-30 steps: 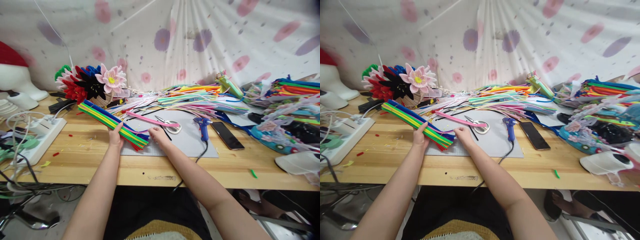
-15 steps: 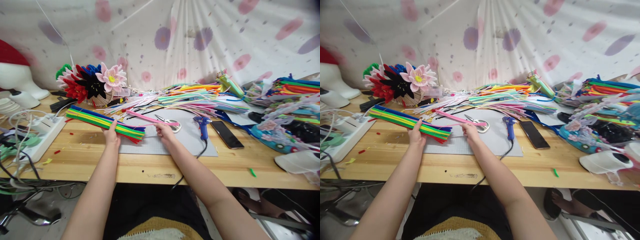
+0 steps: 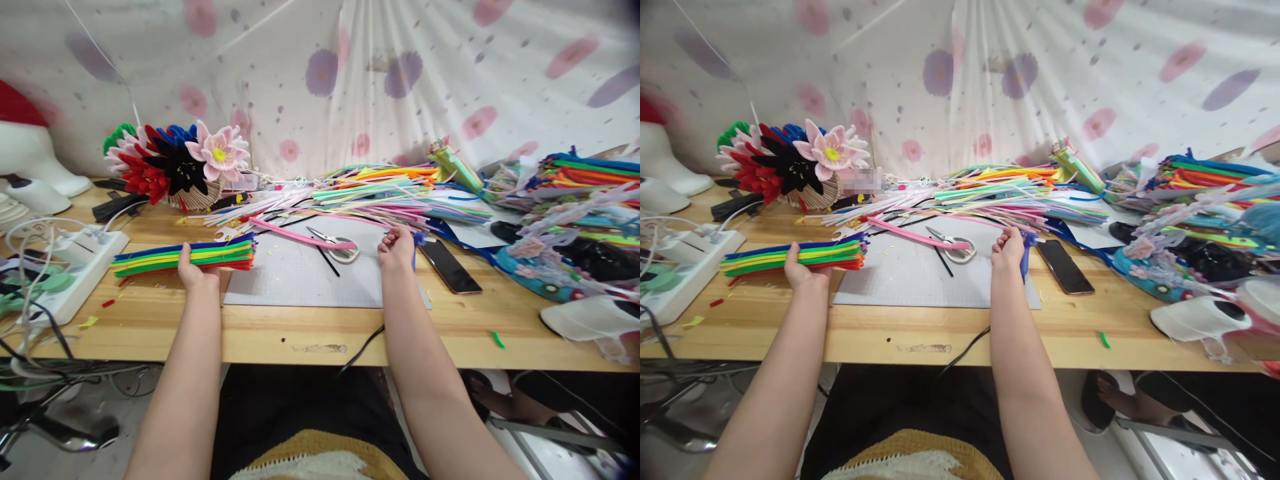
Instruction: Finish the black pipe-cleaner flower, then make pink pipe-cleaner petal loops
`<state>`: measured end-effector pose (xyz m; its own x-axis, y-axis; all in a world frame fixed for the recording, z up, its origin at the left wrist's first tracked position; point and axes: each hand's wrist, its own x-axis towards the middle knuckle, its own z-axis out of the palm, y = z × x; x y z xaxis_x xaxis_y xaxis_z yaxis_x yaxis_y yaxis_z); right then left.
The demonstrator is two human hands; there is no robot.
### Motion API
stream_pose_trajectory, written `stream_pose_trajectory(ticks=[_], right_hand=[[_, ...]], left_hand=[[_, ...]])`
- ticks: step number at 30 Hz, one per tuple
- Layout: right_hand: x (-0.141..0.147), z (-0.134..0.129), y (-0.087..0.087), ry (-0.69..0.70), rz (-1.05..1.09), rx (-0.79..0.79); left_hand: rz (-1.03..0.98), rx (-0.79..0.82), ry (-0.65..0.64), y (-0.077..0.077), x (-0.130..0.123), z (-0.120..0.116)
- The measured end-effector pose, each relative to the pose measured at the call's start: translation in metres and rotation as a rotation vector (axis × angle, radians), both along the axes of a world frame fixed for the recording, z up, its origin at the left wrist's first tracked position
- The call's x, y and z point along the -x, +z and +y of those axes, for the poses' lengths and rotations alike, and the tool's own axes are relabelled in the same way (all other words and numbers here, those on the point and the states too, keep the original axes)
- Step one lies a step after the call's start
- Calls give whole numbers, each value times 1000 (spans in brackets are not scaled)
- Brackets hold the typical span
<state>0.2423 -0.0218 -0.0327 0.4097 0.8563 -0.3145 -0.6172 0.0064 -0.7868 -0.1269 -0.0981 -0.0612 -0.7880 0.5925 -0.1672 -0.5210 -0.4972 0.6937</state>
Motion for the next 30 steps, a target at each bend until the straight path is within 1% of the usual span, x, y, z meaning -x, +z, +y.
stream_pose_trajectory(ticks=[2,4,6,8,10,12,14,15,16,17,18,19,21,22,23,24,25,30], right_hand=[[6,0,-2,35,-21,7],[18,-1,-6,144,-105,11],[30,-2,-12,264,-268,9],[38,-3,-18,329,-525,13],[40,-5,-21,313,-843,39],[41,-9,-20,217,-1131,57],[46,-15,-15,98,-1306,-9],[51,-20,-12,61,-1339,-88],[58,-25,-9,60,-1338,-196],[67,-32,-7,101,-1305,-318],[76,-38,-5,197,-1245,-438],[86,-45,-4,341,-1167,-547],[104,-58,-4,674,-1030,-727],[111,-64,-5,795,-978,-789],[117,-68,-5,885,-942,-837],[121,-71,-6,936,-922,-869],[124,-72,-7,951,-916,-883],[123,-68,-11,858,-955,-819]], left_hand=[[32,-16,-64,2,-3,-3],[70,-37,-147,5,-8,-7],[75,-68,-231,8,-13,-9],[58,-100,-277,10,-18,-11],[39,-113,-297,12,-22,-11],[16,-98,-319,14,-26,-12],[3,-70,-338,17,-30,-12],[2,-59,-340,18,-33,-12],[2,-51,-337,19,-35,-11],[1,-44,-333,19,-37,-11],[-2,-36,-329,19,-39,-10],[-5,-26,-325,19,-40,-8],[-4,0,-327,17,-41,-6],[-1,12,-330,16,-41,-5],[-1,21,-334,15,-41,-3],[-3,26,-336,15,-41,-2],[-8,29,-334,14,-41,-2],[-6,38,-318,12,-41,1]])
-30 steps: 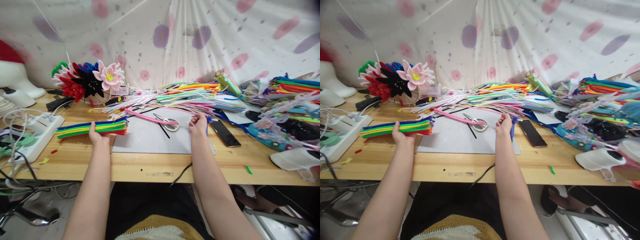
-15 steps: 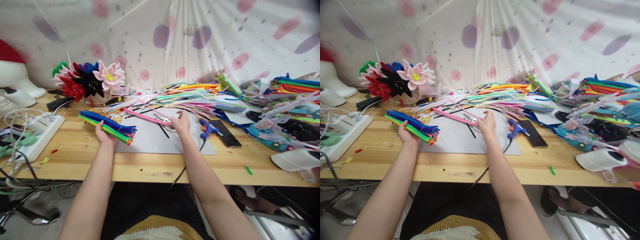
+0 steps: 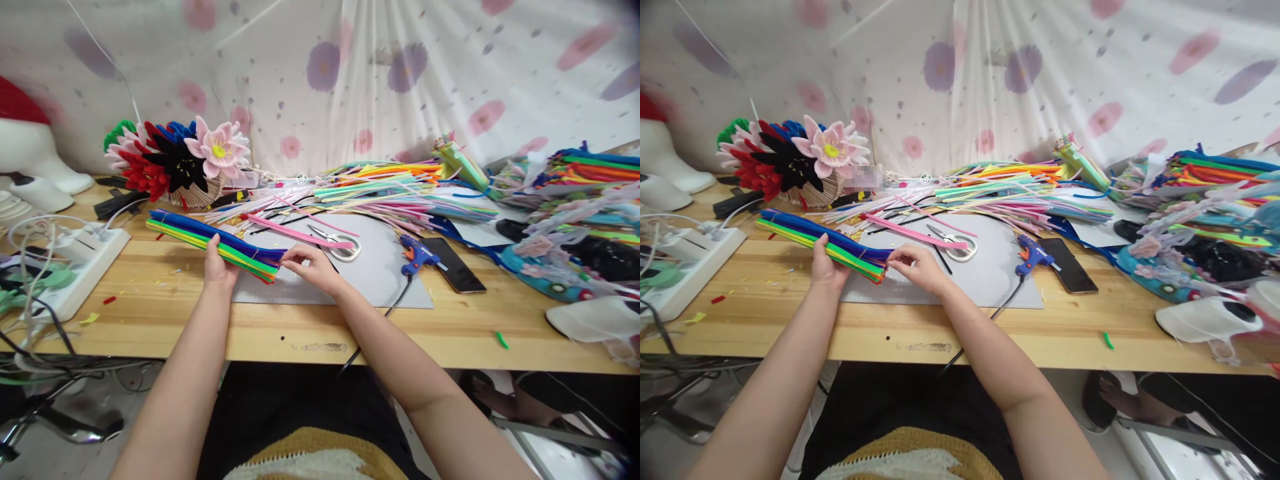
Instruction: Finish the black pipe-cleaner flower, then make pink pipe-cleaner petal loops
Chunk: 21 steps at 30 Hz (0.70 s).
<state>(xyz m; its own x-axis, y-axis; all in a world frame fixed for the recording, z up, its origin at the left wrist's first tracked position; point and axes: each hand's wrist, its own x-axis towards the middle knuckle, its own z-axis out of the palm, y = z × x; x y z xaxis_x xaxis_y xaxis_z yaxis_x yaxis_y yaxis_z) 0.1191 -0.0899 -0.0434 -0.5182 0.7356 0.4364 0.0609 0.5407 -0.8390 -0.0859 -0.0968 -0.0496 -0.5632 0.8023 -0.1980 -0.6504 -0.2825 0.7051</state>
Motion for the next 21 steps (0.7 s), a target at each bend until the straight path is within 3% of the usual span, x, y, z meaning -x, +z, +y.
stream_pose_trajectory(ticks=[12,18,21], right_hand=[[-3,16,-18,-84,44,173],[-6,16,-23,-254,-133,-28],[-6,17,-24,-275,-164,-65]], left_hand=[[93,-50,-49,-10,-1,4],[156,-33,-149,-11,-6,5],[330,41,-224,-15,-12,4]])
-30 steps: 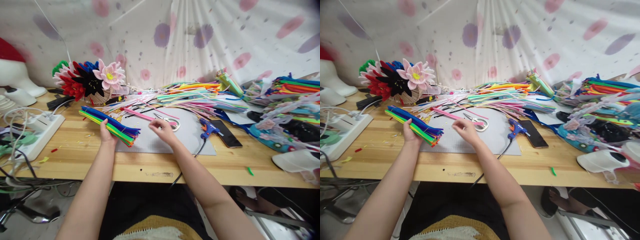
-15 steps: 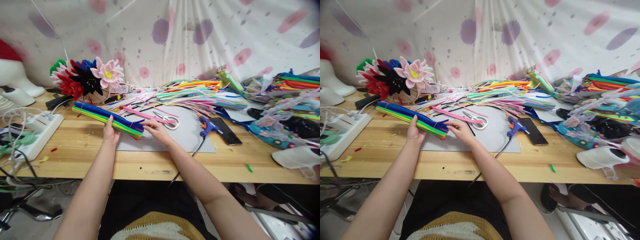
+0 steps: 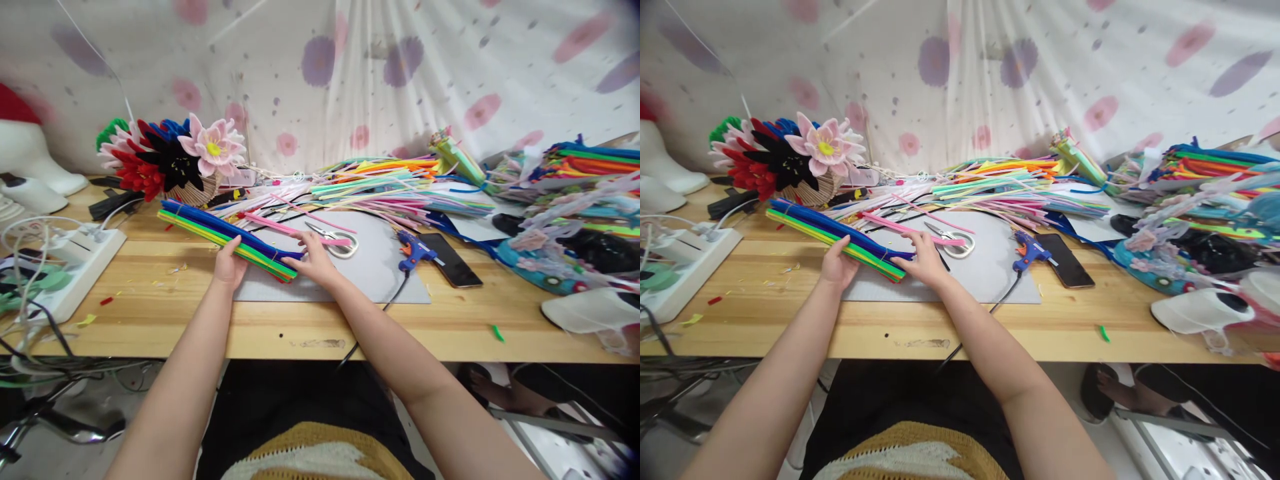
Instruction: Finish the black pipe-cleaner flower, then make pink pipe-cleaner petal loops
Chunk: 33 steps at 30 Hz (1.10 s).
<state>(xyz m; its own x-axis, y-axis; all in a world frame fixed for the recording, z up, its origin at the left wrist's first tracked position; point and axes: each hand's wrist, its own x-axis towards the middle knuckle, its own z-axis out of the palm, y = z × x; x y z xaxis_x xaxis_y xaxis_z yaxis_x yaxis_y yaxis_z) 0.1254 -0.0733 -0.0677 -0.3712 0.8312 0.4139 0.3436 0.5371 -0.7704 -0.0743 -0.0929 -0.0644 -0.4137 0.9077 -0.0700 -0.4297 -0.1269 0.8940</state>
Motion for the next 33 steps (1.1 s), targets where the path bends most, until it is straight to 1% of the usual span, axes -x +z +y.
stream_pose_trajectory(ticks=[1,2,3,5,6,7,8,9,10,12,13,14,15,16,17,19,21,24,26,29,31,33], right_hand=[[0,1,-1,22,-13,16],[1,1,-1,54,-32,36],[1,2,-1,80,-52,55],[2,3,-2,96,-76,71],[3,3,-2,92,-74,64],[3,3,-2,89,-61,50],[3,2,-1,92,-40,33],[3,2,-1,101,-18,18],[3,1,0,116,0,0],[2,0,2,138,19,-47],[1,-1,2,137,17,-74],[0,-1,3,127,9,-102],[-1,-1,4,106,-2,-125],[-3,-1,4,79,-14,-144],[-4,-1,4,53,-27,-157],[-6,0,4,15,-46,-168],[-8,1,4,-4,-50,-165],[-10,1,5,-39,-42,-167],[-12,1,7,-52,-46,-181],[-17,2,10,-32,-91,-174],[-20,2,11,11,-133,-93],[-22,3,11,59,-156,27]], left_hand=[[128,27,37,-1,-1,-2],[291,55,119,0,-1,-5],[476,79,242,1,1,-8],[844,88,535,8,4,-18],[990,62,643,13,6,-22],[1107,10,689,19,7,-25],[1202,-55,663,25,7,-26],[1276,-121,571,32,6,-26],[1332,-175,417,38,3,-23],[1380,-243,14,48,-5,-12],[1370,-257,-183,51,-9,-5],[1337,-252,-344,52,-13,2],[1305,-238,-467,51,-16,8],[1284,-225,-542,50,-18,14],[1278,-215,-583,47,-19,19],[1329,-212,-592,40,-18,25],[1447,-213,-566,34,-16,25],[1666,-199,-525,28,-15,18],[1770,-193,-480,27,-17,11],[1804,-173,-367,23,-22,-1],[1778,-171,-273,20,-24,-7],[1779,-215,-225,16,-25,-12]])
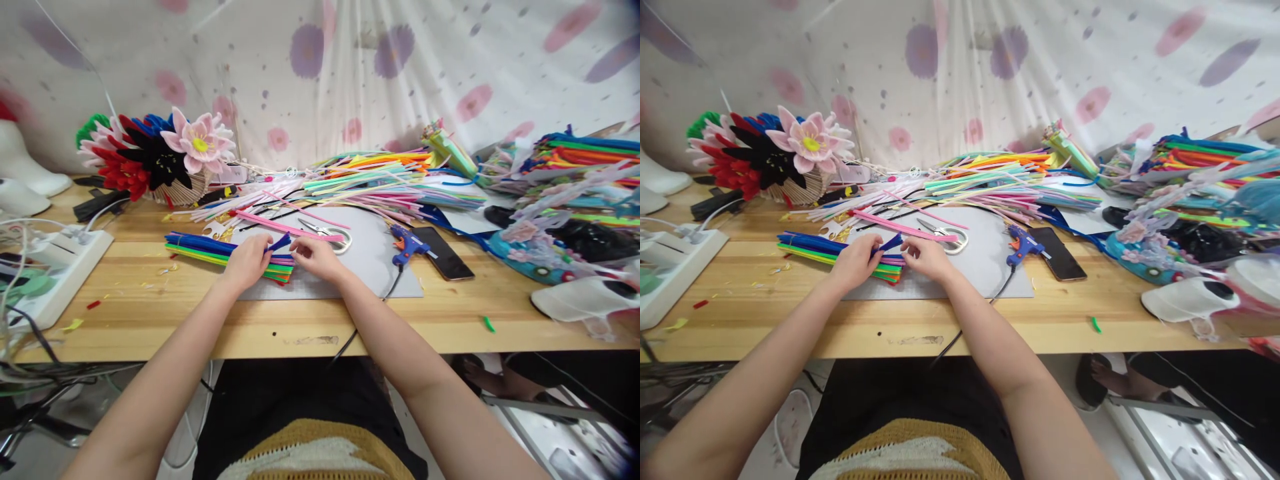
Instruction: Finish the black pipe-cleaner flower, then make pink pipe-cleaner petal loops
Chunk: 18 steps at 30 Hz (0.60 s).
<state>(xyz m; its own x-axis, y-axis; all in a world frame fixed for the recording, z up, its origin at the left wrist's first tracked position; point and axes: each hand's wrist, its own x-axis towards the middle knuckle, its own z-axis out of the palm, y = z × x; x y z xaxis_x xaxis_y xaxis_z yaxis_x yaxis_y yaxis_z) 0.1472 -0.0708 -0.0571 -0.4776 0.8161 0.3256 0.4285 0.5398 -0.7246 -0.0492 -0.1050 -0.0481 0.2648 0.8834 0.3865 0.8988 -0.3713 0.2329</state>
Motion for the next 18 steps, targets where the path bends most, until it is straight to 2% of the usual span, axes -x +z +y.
stream_pose_trajectory(ticks=[4,12,18], right_hand=[[-1,1,-2,37,25,125],[-3,4,-2,148,48,154],[0,0,0,213,12,139]], left_hand=[[105,-78,-46,-6,0,-5],[82,-115,57,-13,-3,-14],[57,-97,57,-17,-2,-17]])
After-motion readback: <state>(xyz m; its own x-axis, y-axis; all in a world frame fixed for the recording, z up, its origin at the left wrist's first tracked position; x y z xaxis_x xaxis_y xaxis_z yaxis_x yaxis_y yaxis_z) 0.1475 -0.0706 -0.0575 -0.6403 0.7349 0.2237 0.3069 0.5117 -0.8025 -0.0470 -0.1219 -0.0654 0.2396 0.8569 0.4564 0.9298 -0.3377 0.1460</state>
